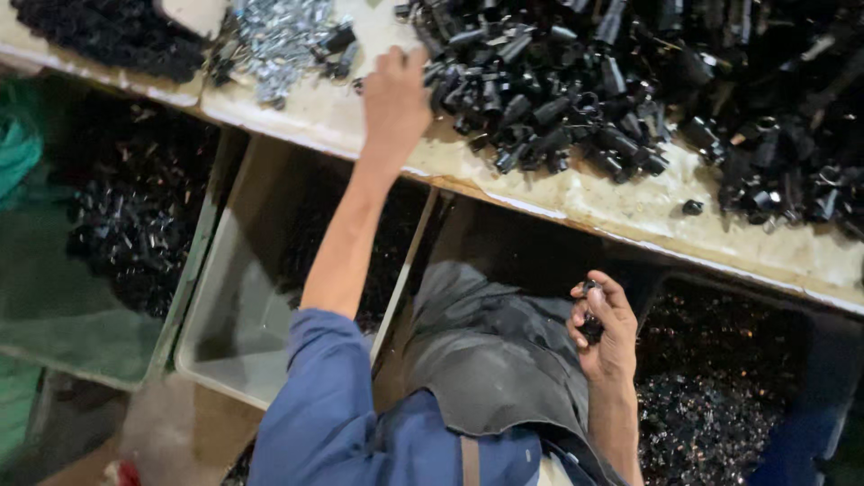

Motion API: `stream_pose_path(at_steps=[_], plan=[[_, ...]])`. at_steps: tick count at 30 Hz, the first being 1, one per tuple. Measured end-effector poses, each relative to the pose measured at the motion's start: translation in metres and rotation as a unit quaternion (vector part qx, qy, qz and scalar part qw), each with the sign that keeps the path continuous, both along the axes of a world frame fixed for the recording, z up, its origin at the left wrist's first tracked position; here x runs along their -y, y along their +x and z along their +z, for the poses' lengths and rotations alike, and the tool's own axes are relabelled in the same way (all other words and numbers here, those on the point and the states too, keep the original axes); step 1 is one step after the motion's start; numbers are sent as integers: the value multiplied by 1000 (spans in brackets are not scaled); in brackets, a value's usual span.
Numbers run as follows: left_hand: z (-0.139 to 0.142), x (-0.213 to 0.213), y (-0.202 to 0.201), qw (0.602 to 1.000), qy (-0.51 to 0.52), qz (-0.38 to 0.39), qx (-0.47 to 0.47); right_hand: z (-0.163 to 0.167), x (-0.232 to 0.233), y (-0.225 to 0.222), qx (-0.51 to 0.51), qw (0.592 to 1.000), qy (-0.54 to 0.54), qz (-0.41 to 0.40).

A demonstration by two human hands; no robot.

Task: The person repeatedly picks small black metal parts from a pile on a workbench, wipes each with a cloth, and places them into one of several bins below. The process is continuous and repetitive throughout the clip.

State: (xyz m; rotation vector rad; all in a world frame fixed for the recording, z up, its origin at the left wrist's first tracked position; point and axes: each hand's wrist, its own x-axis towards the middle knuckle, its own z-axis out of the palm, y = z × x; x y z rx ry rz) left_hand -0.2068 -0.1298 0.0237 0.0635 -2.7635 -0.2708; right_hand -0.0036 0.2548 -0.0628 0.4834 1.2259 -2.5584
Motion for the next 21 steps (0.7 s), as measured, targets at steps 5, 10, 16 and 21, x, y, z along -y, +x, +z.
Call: stream_pose_path(at_steps=[5, 10, 16, 21], plan=[[3, 6, 32, 918, 320, -161, -171, 3, 5, 0, 38, 999, 31, -12], [4, -84, 98, 691, 674, -218, 144, 24, 19, -21, -23, 1000, -8, 0], [2, -145, 161, 790, 506, -322, 130, 68, 36, -4, -58, 996, 67, -24], [12, -152, 181, 837, 412, -355, 69, 110, 45, 7, -285, 835, 471, -13]])
